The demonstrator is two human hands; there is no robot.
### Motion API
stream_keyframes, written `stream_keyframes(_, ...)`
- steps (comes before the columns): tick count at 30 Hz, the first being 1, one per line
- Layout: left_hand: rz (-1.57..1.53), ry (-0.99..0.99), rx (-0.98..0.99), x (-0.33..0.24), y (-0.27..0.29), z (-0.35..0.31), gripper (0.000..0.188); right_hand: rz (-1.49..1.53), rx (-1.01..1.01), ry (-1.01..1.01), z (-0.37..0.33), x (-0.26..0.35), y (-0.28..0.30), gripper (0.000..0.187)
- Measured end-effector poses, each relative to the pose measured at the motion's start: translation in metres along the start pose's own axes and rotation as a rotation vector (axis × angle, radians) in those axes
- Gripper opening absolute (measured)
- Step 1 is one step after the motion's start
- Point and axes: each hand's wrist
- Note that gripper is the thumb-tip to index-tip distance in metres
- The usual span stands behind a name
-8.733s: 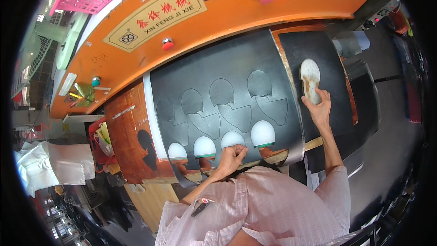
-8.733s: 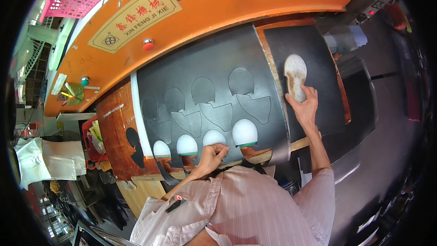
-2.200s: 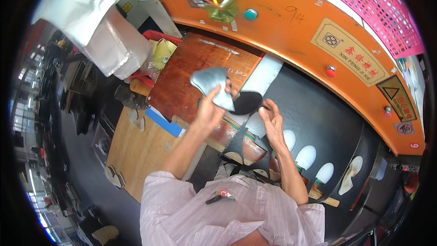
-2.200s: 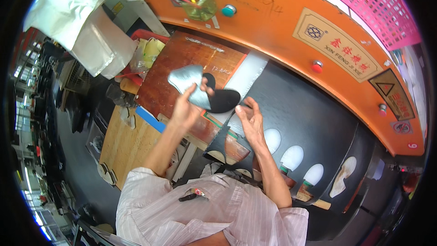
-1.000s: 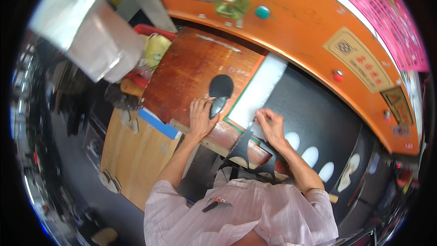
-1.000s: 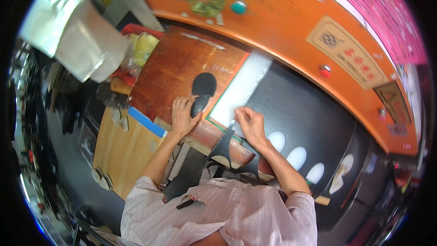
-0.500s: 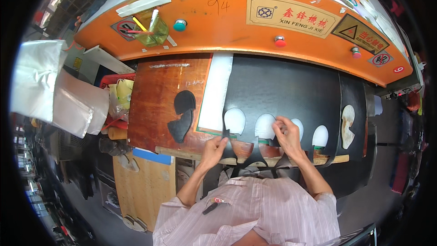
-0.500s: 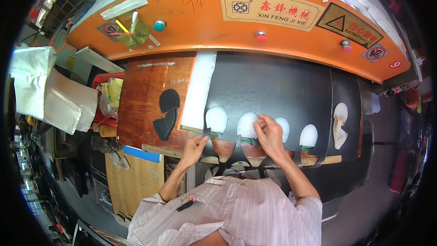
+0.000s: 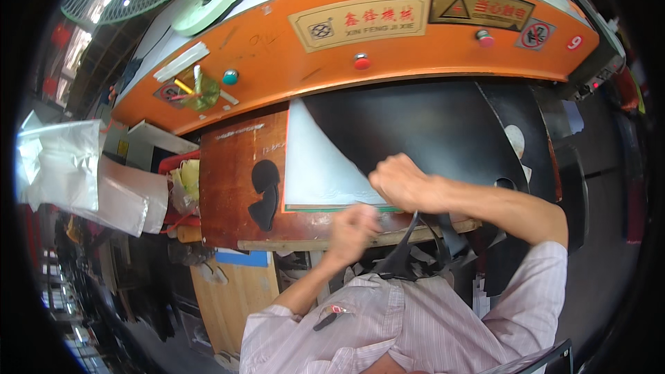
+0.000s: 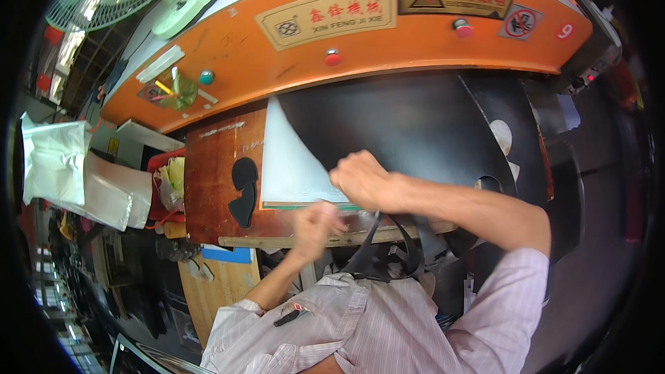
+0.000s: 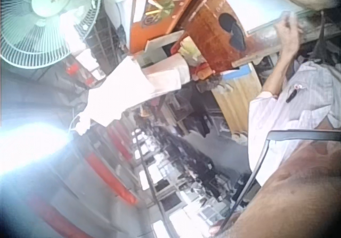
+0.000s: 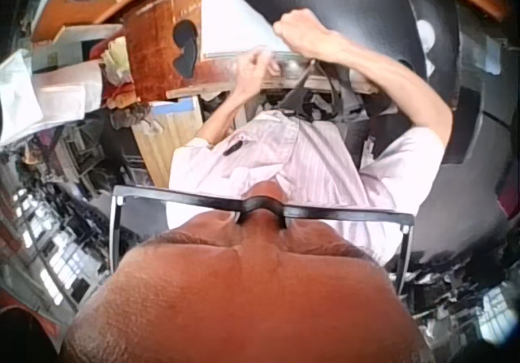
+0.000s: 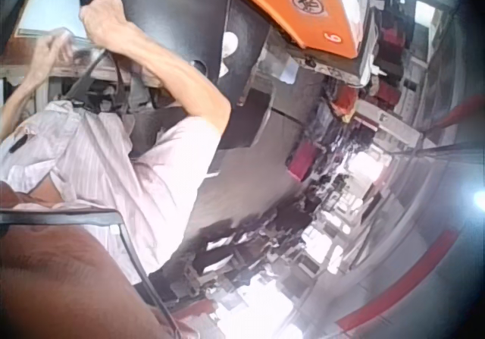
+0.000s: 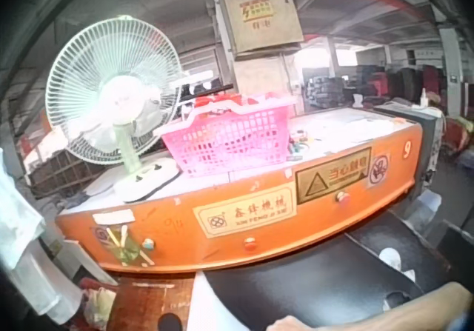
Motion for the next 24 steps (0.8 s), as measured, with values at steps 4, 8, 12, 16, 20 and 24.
stream_keyframes(4,-0.209,0.343,-0.185,0.029,0.086,0.044,0.074,-0.036,0.094,0.131,-0.095,0.05,0.026,0.011)
stream_keyframes(8,-0.312,0.439,-0.228,0.037,0.13,0.079,0.08,0.16,0.128,0.101,-0.152,0.07,0.056,0.01)
stream_keyframes(12,-0.333,0.272,-0.245,0.025,0.13,0.072,0.081,0.313,0.036,0.014,-0.194,0.076,0.074,0.012)
stream_keyframes(16,-0.238,0.292,-0.21,-0.002,0.134,0.072,0.089,0.314,0.109,0.025,-0.214,0.076,0.08,0.018)
stream_keyframes(20,-0.014,0.419,-0.036,-0.013,0.135,0.062,0.082,0.361,0.092,-0.058,-0.232,0.072,0.095,0.029)
stream_keyframes(24,-0.213,0.151,0.026,0.009,0.092,0.058,0.05,0.353,0.022,-0.095,-0.253,0.065,0.124,0.033)
Point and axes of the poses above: each hand's wrist, its own z-axis towards the middle knuckle, its own y-axis out of the back of the hand, x = y × z
